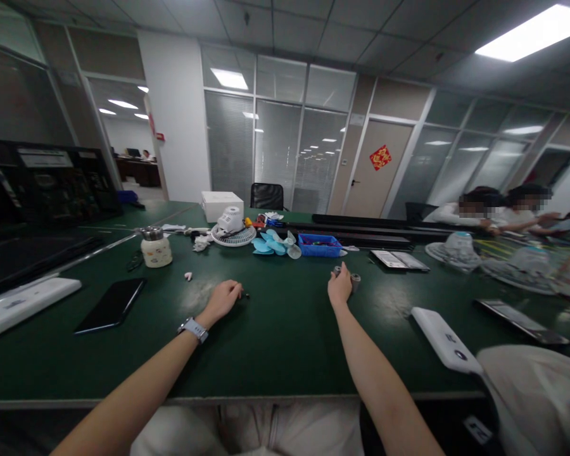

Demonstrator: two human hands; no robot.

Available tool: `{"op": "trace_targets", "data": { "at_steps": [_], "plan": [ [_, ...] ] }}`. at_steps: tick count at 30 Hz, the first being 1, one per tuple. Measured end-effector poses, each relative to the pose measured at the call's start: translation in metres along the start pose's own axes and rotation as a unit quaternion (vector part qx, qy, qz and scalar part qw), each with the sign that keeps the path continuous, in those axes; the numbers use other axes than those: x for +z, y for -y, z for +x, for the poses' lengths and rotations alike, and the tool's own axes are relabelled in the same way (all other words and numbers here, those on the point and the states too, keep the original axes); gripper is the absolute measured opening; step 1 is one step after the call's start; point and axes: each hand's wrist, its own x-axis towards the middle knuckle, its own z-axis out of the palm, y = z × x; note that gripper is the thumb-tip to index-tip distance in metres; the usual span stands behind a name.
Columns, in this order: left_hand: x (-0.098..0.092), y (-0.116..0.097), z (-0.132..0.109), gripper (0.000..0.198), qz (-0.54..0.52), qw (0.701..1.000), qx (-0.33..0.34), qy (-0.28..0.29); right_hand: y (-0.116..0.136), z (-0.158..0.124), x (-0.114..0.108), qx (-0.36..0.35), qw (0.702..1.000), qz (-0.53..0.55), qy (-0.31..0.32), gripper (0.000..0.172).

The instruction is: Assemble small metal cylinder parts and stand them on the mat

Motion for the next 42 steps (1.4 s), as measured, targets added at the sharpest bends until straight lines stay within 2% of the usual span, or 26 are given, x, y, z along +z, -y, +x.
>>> {"op": "trace_targets", "data": {
  "at_steps": [2,4,6,8,10,12,15,17,20,22,24,26,28,30,34,42],
  "plan": [
    [0.0,0.003,0.001,0.042,0.013,0.999,-0.025,-0.02,0.013,-0.006,-0.005,-0.064,0.998,-0.019,-0.015,0.06],
    [0.001,0.008,0.003,0.043,0.025,0.997,-0.059,-0.041,0.034,-0.021,-0.008,-0.146,0.989,-0.029,-0.007,0.056],
    [0.001,0.013,0.005,0.041,0.035,0.994,-0.091,-0.057,0.062,-0.043,-0.006,-0.225,0.973,-0.014,0.055,0.045],
    [0.002,0.016,0.006,0.039,0.038,0.991,-0.108,-0.064,0.091,-0.07,0.003,-0.275,0.948,0.019,0.159,0.041],
    [0.002,0.017,0.007,0.039,0.04,0.992,-0.104,-0.064,0.115,-0.095,0.017,-0.291,0.925,0.037,0.243,0.043],
    [0.003,0.017,0.006,0.039,0.045,0.992,-0.097,-0.062,0.131,-0.114,0.031,-0.293,0.908,0.037,0.296,0.04],
    [0.003,0.015,0.006,0.04,0.049,0.992,-0.097,-0.061,0.143,-0.128,0.044,-0.283,0.902,0.031,0.325,0.029],
    [0.003,0.014,0.006,0.04,0.049,0.992,-0.099,-0.058,0.144,-0.125,0.044,-0.281,0.902,0.032,0.325,0.024],
    [0.002,0.012,0.006,0.041,0.05,0.993,-0.099,-0.05,0.133,-0.099,0.031,-0.303,0.912,0.024,0.276,0.019],
    [0.001,0.011,0.005,0.042,0.049,0.993,-0.099,-0.043,0.113,-0.071,0.016,-0.3,0.934,0.0,0.194,0.018],
    [0.001,0.01,0.004,0.043,0.048,0.994,-0.096,-0.038,0.085,-0.039,-0.001,-0.259,0.96,-0.036,0.096,0.02],
    [0.0,0.009,0.003,0.044,0.043,0.994,-0.092,-0.036,0.054,-0.011,-0.017,-0.216,0.973,-0.081,0.016,0.022],
    [0.001,0.009,0.003,0.044,0.037,0.995,-0.089,-0.032,0.026,0.01,-0.029,-0.174,0.977,-0.118,-0.046,0.023],
    [0.001,0.01,0.003,0.045,0.032,0.996,-0.083,-0.028,0.006,0.023,-0.036,-0.142,0.976,-0.142,-0.082,0.023],
    [0.002,0.014,0.003,0.046,0.032,0.997,-0.067,-0.021,-0.012,0.031,-0.035,-0.112,0.978,-0.154,-0.083,0.025],
    [0.003,0.014,0.002,0.045,0.024,0.997,-0.062,-0.027,-0.015,0.031,-0.029,-0.106,0.986,-0.122,-0.038,0.026]
  ]
}}
